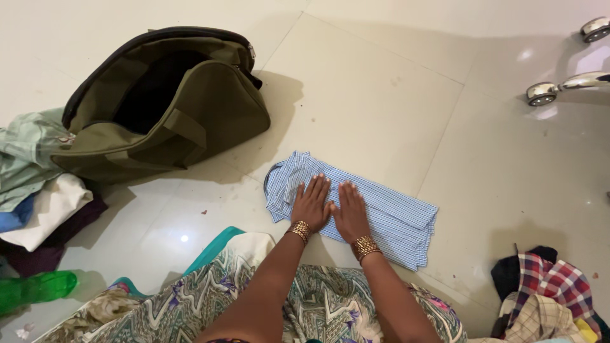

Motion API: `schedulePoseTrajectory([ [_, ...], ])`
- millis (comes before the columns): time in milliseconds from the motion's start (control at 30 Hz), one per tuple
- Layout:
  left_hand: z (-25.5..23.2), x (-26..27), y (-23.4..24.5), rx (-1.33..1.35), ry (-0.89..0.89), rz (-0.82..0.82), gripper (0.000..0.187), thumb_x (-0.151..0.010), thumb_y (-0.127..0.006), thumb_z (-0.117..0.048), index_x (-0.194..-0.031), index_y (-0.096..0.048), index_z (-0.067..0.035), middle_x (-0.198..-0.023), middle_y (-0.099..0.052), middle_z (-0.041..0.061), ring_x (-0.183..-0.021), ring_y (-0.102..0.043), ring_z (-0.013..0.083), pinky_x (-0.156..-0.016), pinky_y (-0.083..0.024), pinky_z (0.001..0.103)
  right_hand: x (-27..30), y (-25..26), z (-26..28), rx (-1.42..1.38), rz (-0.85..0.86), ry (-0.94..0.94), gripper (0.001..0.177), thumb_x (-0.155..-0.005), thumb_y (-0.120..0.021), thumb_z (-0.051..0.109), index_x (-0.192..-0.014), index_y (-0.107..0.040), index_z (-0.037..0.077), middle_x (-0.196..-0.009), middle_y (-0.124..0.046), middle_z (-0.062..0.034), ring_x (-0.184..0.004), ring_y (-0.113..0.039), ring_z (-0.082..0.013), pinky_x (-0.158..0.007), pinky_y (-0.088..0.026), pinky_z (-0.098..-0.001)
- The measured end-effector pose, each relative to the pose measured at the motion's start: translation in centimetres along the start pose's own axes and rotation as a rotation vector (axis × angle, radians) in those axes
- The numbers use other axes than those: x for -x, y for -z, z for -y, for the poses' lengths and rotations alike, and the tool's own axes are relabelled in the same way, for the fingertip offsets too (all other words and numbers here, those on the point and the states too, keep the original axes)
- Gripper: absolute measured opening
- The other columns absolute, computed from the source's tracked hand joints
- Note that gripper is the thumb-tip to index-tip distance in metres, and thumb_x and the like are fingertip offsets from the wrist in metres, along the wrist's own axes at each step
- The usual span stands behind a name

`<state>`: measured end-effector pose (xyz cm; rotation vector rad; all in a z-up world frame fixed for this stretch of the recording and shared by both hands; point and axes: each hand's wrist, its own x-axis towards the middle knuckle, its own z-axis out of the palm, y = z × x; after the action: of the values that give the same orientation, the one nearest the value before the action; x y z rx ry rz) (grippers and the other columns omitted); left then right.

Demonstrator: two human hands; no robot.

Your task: The person folds a blue and white checkered shirt on the floor. They smooth the fabric, fold the sleeves and sides, and then fold the shirt in half before placing it into a green duffel bag.

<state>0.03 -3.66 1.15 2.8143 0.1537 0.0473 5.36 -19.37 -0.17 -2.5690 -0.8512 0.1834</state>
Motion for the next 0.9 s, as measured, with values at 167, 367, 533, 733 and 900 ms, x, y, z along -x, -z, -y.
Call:
schedulePoseTrajectory([
  [167, -0.1, 0.1, 0.2, -0.005, 0.004, -0.001, 0.066, -0.1, -0.037, -0.043, -0.16, -0.029, -0.014, -0.169, -0.022, 0.008, -0.156, -0.017, 0.024, -0.125, -0.011, 0.051, 0.6, -0.5, 0.5, 0.056, -0.025, 0.091, 0.066, -0.105, -0.036, 0.041, -0.16, -0.027, 0.006, -0.168, -0.023, -0.0169, -0.156, -0.016, -0.0326, -0.124, -0.013, -0.0527],
  [367, 0.0, 0.0, 0.2, -0.007, -0.009, 0.004, 0.066, -0.101, -0.037, -0.043, -0.159, -0.029, -0.013, -0.168, -0.022, 0.009, -0.155, -0.017, 0.0245, -0.124, -0.011, 0.052, 0.5, -0.6, -0.8, 0.185, 0.026, 0.017, 0.065, -0.105, -0.034, 0.044, -0.159, -0.026, 0.008, -0.168, -0.021, -0.0144, -0.156, -0.014, -0.0305, -0.123, -0.012, -0.0517],
  [533, 0.0, 0.0, 0.3, -0.012, -0.003, 0.015, 0.066, -0.102, -0.037, -0.043, -0.159, -0.029, -0.014, -0.168, -0.022, 0.009, -0.156, -0.016, 0.0244, -0.125, -0.011, 0.052, 0.2, 0.2, -1.9, 0.203, 0.037, -0.113, 0.069, -0.104, -0.034, 0.047, -0.159, -0.024, 0.007, -0.168, -0.017, -0.0161, -0.157, -0.013, -0.0304, -0.124, -0.011, -0.0509],
  [733, 0.0, 0.0, 0.2, -0.014, 0.0, 0.019, 0.066, -0.101, -0.037, -0.044, -0.16, -0.027, -0.015, -0.169, -0.021, 0.008, -0.156, -0.015, 0.0242, -0.125, -0.011, 0.052, 0.0, 0.1, -3.3, 0.212, 0.018, -0.192, 0.07, -0.105, -0.031, 0.047, -0.16, -0.02, 0.006, -0.17, -0.013, -0.0163, -0.157, -0.009, -0.0304, -0.124, -0.008, -0.0502],
  [900, 0.0, 0.0, 0.2, -0.008, 0.001, 0.019, 0.066, -0.101, -0.036, -0.044, -0.16, -0.027, -0.015, -0.169, -0.02, 0.008, -0.156, -0.014, 0.0239, -0.125, -0.01, 0.051, -0.2, 0.4, -4.6, 0.192, 0.032, -0.258, 0.071, -0.105, -0.029, 0.048, -0.161, -0.017, 0.007, -0.17, -0.011, -0.0147, -0.157, -0.006, -0.0294, -0.124, -0.006, -0.0491],
])
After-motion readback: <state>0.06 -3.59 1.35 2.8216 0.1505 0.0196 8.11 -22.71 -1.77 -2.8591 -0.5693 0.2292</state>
